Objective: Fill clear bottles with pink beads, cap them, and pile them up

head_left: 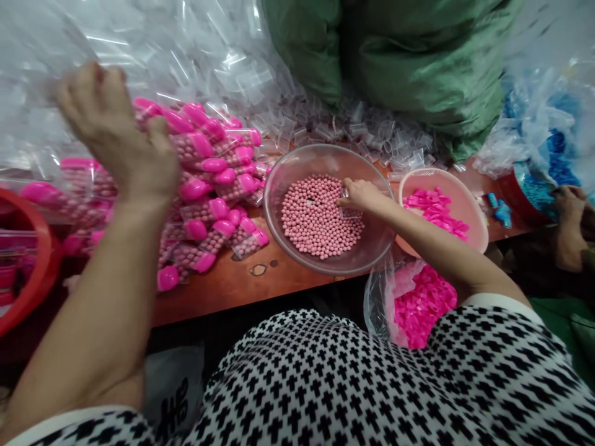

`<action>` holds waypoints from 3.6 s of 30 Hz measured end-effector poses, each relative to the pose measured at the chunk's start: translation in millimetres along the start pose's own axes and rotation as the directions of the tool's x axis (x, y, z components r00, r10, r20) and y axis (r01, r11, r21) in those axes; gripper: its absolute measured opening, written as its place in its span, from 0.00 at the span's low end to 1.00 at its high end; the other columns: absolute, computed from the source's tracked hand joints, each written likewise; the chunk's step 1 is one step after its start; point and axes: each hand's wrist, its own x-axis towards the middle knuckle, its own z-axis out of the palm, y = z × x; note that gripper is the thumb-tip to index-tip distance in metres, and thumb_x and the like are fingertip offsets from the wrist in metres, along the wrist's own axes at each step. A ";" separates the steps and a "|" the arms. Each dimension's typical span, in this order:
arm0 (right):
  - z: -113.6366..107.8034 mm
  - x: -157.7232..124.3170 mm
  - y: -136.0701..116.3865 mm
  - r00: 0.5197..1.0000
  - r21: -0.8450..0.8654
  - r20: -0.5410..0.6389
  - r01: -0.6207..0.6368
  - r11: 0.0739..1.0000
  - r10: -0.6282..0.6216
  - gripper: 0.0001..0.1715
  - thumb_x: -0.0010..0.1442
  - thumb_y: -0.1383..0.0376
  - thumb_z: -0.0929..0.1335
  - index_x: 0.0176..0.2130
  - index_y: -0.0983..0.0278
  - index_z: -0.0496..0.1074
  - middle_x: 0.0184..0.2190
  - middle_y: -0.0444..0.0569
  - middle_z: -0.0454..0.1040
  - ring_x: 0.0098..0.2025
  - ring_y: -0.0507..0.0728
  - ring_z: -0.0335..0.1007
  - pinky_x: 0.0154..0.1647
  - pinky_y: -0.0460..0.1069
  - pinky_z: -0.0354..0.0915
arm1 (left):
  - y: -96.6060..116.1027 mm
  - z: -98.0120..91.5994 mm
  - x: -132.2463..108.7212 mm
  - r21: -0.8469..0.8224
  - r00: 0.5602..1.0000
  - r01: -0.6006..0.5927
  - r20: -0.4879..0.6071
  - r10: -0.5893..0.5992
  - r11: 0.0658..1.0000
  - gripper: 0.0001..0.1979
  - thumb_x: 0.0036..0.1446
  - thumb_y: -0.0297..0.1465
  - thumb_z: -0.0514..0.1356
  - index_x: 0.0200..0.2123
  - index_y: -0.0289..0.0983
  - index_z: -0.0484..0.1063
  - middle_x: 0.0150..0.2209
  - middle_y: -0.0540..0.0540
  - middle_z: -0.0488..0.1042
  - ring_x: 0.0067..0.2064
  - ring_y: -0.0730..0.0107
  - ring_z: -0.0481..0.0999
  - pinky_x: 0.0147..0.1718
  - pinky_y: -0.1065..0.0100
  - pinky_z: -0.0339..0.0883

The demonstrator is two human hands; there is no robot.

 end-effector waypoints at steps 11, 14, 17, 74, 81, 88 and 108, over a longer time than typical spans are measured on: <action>-17.3 -11.2 25.2 0.979 0.272 -0.158 -0.082 0.959 0.129 0.25 0.57 0.59 0.72 0.51 0.70 0.75 0.47 0.62 0.80 0.49 0.66 0.75 0.47 0.54 0.66 | 155.4 198.3 -14.2 0.130 0.547 -0.173 0.837 -0.015 0.976 0.06 0.57 0.22 0.62 0.29 0.32 0.79 0.37 0.34 0.82 0.46 0.48 0.81 0.48 0.57 0.71; -15.3 -22.5 39.1 0.956 0.527 -0.231 -0.032 0.849 0.180 0.24 0.55 0.56 0.73 0.47 0.68 0.75 0.41 0.53 0.80 0.43 0.61 0.75 0.43 0.51 0.66 | 159.2 228.8 -16.9 0.118 0.516 -0.193 0.857 -0.002 0.974 0.05 0.53 0.21 0.64 0.26 0.33 0.78 0.34 0.35 0.82 0.45 0.50 0.81 0.46 0.61 0.70; -6.9 -32.0 46.7 0.929 0.723 -0.295 0.066 0.687 0.222 0.18 0.54 0.55 0.72 0.39 0.65 0.73 0.34 0.47 0.77 0.38 0.57 0.72 0.39 0.49 0.65 | 158.9 235.5 -15.3 0.107 0.512 -0.216 0.859 0.020 0.970 0.09 0.55 0.18 0.60 0.27 0.33 0.77 0.33 0.37 0.81 0.42 0.56 0.82 0.44 0.63 0.70; -28.1 108.3 122.9 0.991 -0.020 -0.103 0.087 0.996 -0.088 0.17 0.66 0.74 0.64 0.50 0.71 0.78 0.54 0.68 0.78 0.59 0.68 0.73 0.58 0.61 0.66 | 78.6 173.3 61.5 -0.362 0.916 0.335 0.341 -0.210 0.870 0.28 0.46 0.36 0.71 0.51 0.41 0.68 0.40 0.50 0.77 0.39 0.65 0.79 0.43 0.63 0.75; -34.8 102.5 118.2 0.978 -0.016 -0.197 0.060 0.998 -0.062 0.15 0.64 0.67 0.67 0.48 0.71 0.75 0.49 0.65 0.79 0.51 0.65 0.76 0.50 0.55 0.67 | 83.7 171.1 48.3 -0.562 0.927 0.320 0.351 -0.130 0.763 0.32 0.46 0.35 0.72 0.55 0.42 0.68 0.44 0.47 0.76 0.41 0.63 0.81 0.47 0.58 0.76; -55.1 14.0 56.2 0.821 0.630 -0.556 0.520 0.576 -0.132 0.23 0.57 0.55 0.74 0.47 0.66 0.74 0.41 0.48 0.78 0.39 0.54 0.74 0.41 0.47 0.68 | 91.7 178.1 39.7 -0.584 0.933 0.335 0.317 -0.172 0.739 0.33 0.48 0.39 0.71 0.56 0.41 0.66 0.47 0.44 0.77 0.48 0.60 0.80 0.49 0.60 0.77; -4.6 -67.4 -0.4 0.690 0.612 -0.595 0.721 0.325 -0.412 0.65 0.48 0.44 0.78 0.74 0.49 0.48 0.77 0.53 0.41 0.78 0.65 0.30 0.75 0.65 0.39 | 123.1 146.3 -9.0 -0.578 0.810 0.236 0.562 0.171 0.781 0.64 0.45 0.66 0.64 0.75 0.50 0.33 0.67 0.35 0.64 0.63 0.41 0.71 0.55 0.50 0.73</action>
